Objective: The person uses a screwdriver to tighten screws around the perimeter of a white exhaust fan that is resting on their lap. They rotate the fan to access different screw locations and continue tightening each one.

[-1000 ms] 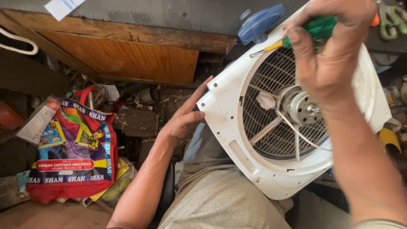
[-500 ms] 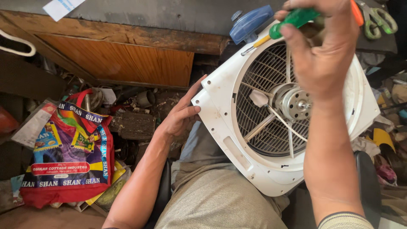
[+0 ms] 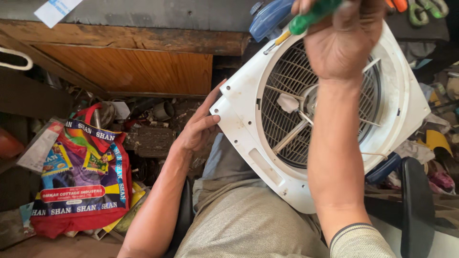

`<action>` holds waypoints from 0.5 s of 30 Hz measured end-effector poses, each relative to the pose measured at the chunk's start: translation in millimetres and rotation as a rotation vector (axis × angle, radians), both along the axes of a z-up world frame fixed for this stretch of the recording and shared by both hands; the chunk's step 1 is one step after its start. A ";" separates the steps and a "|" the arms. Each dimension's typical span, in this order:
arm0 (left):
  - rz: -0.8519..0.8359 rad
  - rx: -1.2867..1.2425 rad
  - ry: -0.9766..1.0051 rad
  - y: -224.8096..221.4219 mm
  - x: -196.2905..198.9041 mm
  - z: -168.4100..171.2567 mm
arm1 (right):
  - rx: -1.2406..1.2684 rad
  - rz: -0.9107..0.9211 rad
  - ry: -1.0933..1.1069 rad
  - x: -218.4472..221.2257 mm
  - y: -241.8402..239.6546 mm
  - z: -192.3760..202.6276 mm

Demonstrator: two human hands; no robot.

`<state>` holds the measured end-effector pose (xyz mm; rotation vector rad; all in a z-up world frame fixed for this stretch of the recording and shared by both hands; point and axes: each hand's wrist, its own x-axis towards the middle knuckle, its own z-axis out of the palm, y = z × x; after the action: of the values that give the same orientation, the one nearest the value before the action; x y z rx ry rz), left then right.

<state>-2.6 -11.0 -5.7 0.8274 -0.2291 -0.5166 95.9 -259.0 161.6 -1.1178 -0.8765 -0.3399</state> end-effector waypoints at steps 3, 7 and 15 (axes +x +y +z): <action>-0.002 0.012 -0.006 0.2 0.7 2.2 | 0.141 0.135 0.133 0.8 1.5 -6.4; -0.002 0.019 -0.006 0.4 -1.4 1.9 | 0.078 -0.314 -0.107 8.2 0.5 -18.2; 0.003 -0.009 -0.017 -1.6 1.9 -1.1 | -0.845 -0.901 -0.557 -2.6 -20.8 8.4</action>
<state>-0.7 -12.6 -6.8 0.8232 -0.2454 -0.5054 93.3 -279.8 170.0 -2.2645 -0.9762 -1.1289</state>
